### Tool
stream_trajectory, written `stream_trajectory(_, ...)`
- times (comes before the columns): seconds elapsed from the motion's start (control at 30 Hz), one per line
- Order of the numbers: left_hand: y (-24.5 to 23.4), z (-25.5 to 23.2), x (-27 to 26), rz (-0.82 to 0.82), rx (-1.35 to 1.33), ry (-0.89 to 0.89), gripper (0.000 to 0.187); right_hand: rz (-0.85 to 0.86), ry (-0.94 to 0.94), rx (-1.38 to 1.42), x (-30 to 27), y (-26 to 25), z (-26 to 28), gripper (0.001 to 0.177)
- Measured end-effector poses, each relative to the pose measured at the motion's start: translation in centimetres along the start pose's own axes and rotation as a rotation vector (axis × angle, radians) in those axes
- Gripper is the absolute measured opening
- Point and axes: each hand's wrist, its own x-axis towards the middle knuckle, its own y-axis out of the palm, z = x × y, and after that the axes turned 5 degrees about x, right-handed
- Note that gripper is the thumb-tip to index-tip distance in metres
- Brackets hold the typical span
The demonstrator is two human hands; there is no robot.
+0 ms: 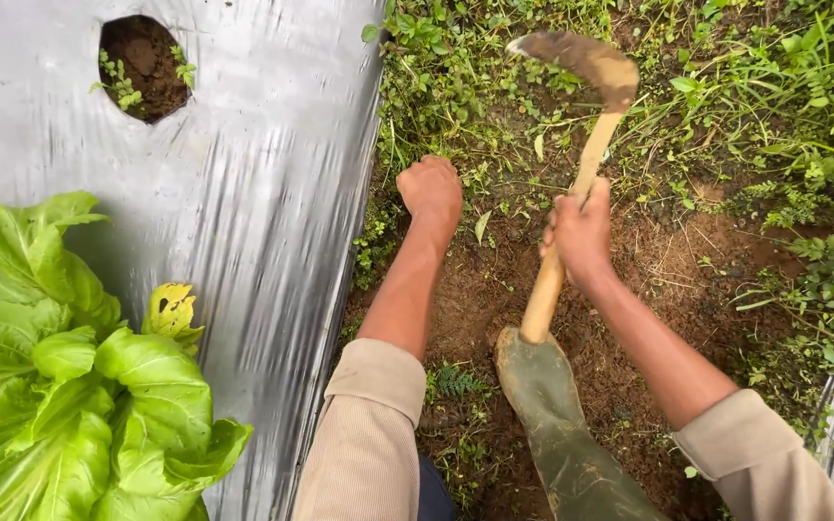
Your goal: The person uses a hoe to loosen soil and uproot weeds in a garden bed between rows of lettuce. They gather the removed weeds by hand and hold them in a bundle.
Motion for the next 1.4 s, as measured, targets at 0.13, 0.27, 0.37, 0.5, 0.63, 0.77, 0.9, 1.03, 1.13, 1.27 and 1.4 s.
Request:
stream_trajectory(0.13,0.1,-0.1,0.5,0.012,-0.025,0.012,0.027,0.261,0.205,-0.211,-2.2,-1.1,-2.5,0.014)
stream_trajectory(0.27,0.0,0.2,0.3,-0.010,-0.108,0.021,0.030,0.193,0.143,-0.206,-2.7,-2.0,-1.0,0.020)
stream_trajectory(0.37,0.2,0.2,0.5,-0.024,-0.160,0.014,0.031,0.066,0.020,-0.079,-1.8,-0.6,1.1,0.019)
stream_trajectory(0.5,0.3,0.6,0.5,-0.019,-0.188,0.044,0.033,0.072,0.042,-0.087,-1.5,1.4,0.3,0.015)
stream_trajectory(0.63,0.0,0.7,-0.3,0.064,-0.200,0.078,0.034,0.302,0.157,-0.343,-1.8,-0.4,-1.6,0.022)
stream_trajectory(0.77,2.2,0.4,1.0,0.052,-0.310,0.048,0.033,0.069,0.010,-0.168,-1.3,-0.6,-0.2,0.019)
stream_trajectory(0.9,0.8,0.8,-0.2,0.069,-0.296,0.048,0.033,-0.035,0.009,0.025,-0.8,1.6,0.1,0.022)
stream_trajectory(1.03,2.6,0.0,0.7,0.110,-0.238,0.090,0.033,0.241,0.165,-0.319,-0.1,-0.6,-2.8,0.027)
stream_trajectory(1.13,1.6,1.0,-0.7,0.080,-0.236,0.095,0.033,0.179,0.130,-0.265,-1.0,-0.9,-1.1,0.025)
stream_trajectory(1.27,2.5,0.6,-0.9,0.068,-0.239,0.083,0.033,0.012,-0.002,-0.057,-0.7,0.9,0.2,0.024)
stream_trajectory(1.4,2.5,0.5,-0.9,0.066,-0.210,0.085,0.032,0.322,0.190,-0.380,-0.6,0.3,-3.2,0.023)
